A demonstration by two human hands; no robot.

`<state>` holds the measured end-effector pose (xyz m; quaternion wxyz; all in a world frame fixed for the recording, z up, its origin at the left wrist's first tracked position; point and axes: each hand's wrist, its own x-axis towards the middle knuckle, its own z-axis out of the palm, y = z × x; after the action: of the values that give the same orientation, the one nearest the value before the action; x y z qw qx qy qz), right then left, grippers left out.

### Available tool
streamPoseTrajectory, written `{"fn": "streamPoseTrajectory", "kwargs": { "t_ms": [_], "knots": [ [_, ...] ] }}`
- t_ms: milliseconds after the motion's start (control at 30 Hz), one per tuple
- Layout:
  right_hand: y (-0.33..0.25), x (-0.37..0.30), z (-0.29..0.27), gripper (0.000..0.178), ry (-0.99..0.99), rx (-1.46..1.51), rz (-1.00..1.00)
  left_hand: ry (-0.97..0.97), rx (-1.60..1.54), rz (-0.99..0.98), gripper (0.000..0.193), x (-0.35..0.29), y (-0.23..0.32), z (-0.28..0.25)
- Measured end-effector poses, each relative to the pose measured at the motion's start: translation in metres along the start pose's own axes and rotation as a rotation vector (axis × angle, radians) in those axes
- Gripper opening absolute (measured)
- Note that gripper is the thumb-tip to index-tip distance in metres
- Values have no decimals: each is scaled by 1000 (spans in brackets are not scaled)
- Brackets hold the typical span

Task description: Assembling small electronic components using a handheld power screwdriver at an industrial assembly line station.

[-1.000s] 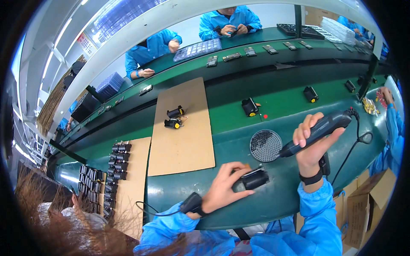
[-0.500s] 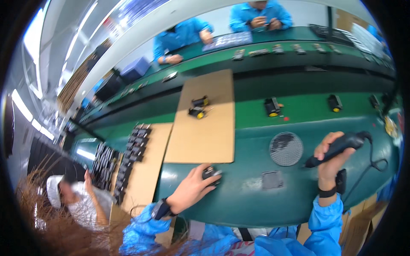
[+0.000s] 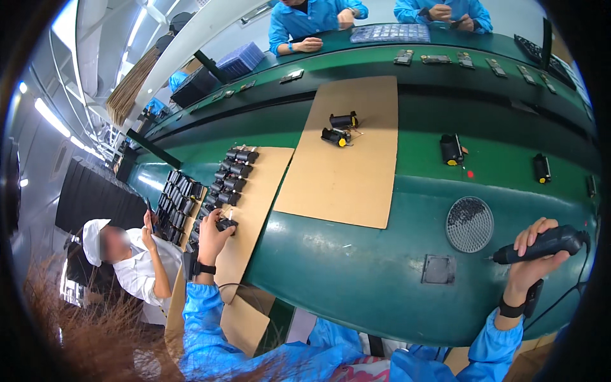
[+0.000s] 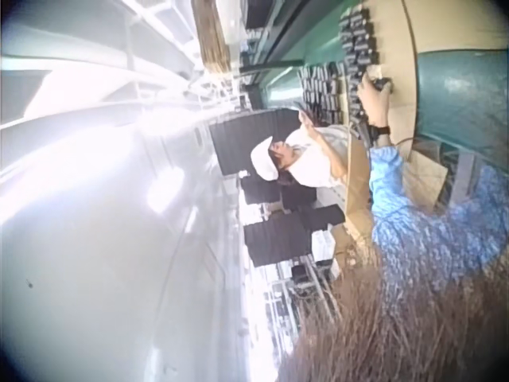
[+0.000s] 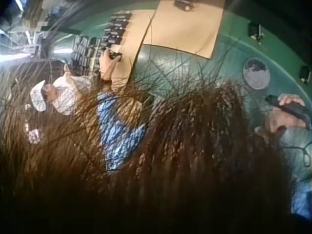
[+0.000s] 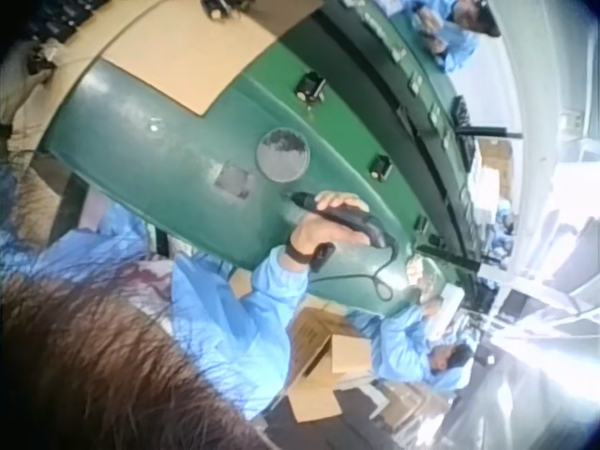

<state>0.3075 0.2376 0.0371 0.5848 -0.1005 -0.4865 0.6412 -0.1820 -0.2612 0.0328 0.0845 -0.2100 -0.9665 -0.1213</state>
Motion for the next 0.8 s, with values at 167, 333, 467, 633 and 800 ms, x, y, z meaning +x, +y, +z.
{"fn": "streamPoseTrajectory", "kwargs": {
  "t_ms": [167,333,467,633,800],
  "knots": [
    [1,1,3,73,66,2,15,175,-24,83,72,24,1,13],
    [-4,-2,-5,73,63,-12,5,218,-34,148,73,40,5,24],
    [3,-5,3,72,15,-84,32,281,36,323,68,34,66,21],
    [-1,-3,17,78,-37,-212,72,48,-419,772,61,31,244,45],
    [-1,0,12,71,6,-141,61,-70,-543,1224,61,38,430,73]
  ]
}}
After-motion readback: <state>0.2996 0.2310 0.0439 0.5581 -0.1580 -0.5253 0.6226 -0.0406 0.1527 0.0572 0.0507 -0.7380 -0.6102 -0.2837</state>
